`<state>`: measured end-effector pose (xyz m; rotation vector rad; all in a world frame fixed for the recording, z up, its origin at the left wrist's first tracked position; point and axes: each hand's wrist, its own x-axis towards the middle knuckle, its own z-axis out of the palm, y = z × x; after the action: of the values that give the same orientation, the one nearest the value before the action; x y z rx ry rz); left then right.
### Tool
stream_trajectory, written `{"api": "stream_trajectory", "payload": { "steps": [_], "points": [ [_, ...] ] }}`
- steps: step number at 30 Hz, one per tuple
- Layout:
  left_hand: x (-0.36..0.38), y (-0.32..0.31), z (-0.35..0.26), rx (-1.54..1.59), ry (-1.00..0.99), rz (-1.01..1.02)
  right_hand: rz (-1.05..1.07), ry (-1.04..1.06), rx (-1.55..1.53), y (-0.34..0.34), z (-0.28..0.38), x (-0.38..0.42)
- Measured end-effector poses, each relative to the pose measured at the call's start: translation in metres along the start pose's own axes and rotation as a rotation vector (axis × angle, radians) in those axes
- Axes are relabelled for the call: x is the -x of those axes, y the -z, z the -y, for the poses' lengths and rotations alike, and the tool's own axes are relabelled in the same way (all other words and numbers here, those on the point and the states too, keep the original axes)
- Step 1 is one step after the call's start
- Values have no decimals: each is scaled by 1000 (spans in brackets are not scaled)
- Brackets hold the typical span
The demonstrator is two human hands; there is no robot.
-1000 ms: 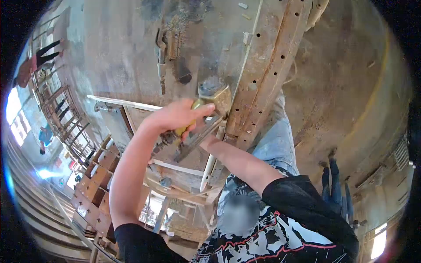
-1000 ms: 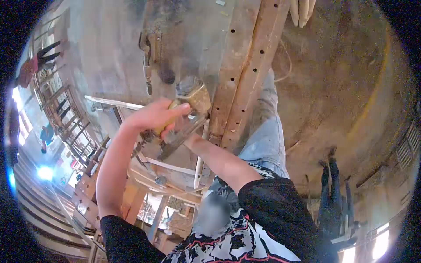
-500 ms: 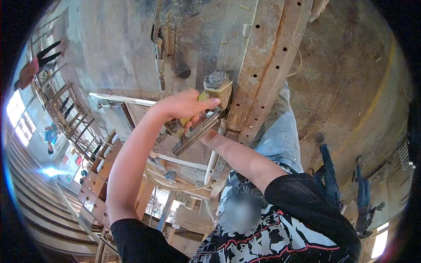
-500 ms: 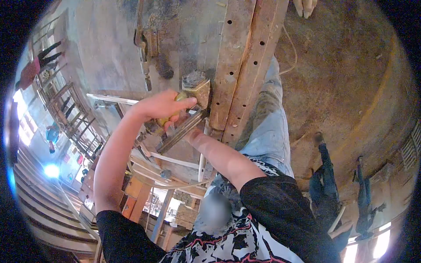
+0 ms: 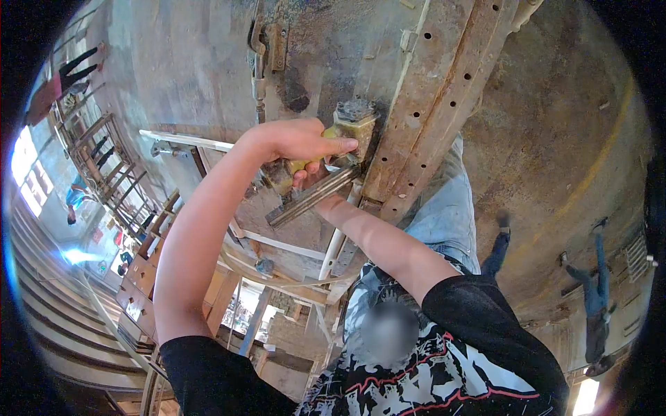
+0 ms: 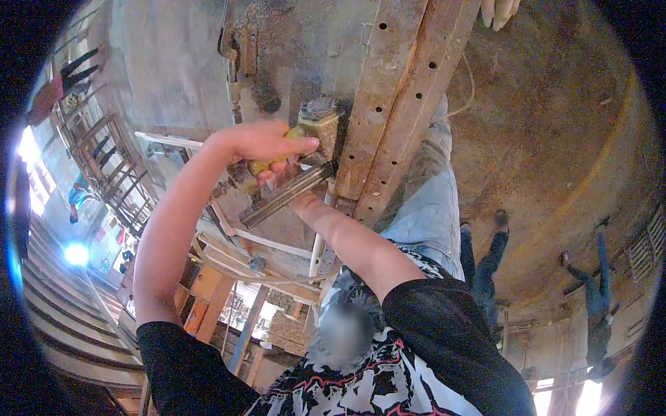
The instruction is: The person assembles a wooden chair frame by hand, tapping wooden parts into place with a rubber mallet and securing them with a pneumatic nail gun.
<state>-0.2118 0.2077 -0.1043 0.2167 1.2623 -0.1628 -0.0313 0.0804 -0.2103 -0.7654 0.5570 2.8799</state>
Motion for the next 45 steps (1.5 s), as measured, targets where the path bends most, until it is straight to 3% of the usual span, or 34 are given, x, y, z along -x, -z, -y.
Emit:
{"api": "stream_trajectory", "payload": {
  "steps": [4, 6, 11, 14, 17, 23, 29, 32, 38, 45],
  "points": [
    [0, 3, 0, -44, 58, -9, 74, -223, -698, 46, -22, -6],
    [18, 3, -1, -1, 22, -70, 88, -349, -1321, 54, -24, -12],
    [102, 22, 46, 126, 95, -429, -125, -616, -3606, 6, -7, -10],
    [156, 39, 92, 287, 183, -675, -110, -278, -3770, -40, 9, -9],
    [189, 49, 138, 323, 278, -918, -154, -208, -3744, -43, -1, -27],
    [197, 67, 208, 347, 311, -954, -399, -526, -3731, -53, -46, -94],
    [168, 86, 228, 306, 406, -856, -508, -354, -3810, -67, -46, -110],
    [153, 99, 227, 269, 397, -811, -503, -493, -3769, -64, -47, -109],
    [134, 134, 225, 201, 394, -695, -479, -344, -3771, -68, -48, -111],
    [122, 147, 215, 156, 434, -685, -462, -448, -3730, -56, -53, -115]
  ]
}}
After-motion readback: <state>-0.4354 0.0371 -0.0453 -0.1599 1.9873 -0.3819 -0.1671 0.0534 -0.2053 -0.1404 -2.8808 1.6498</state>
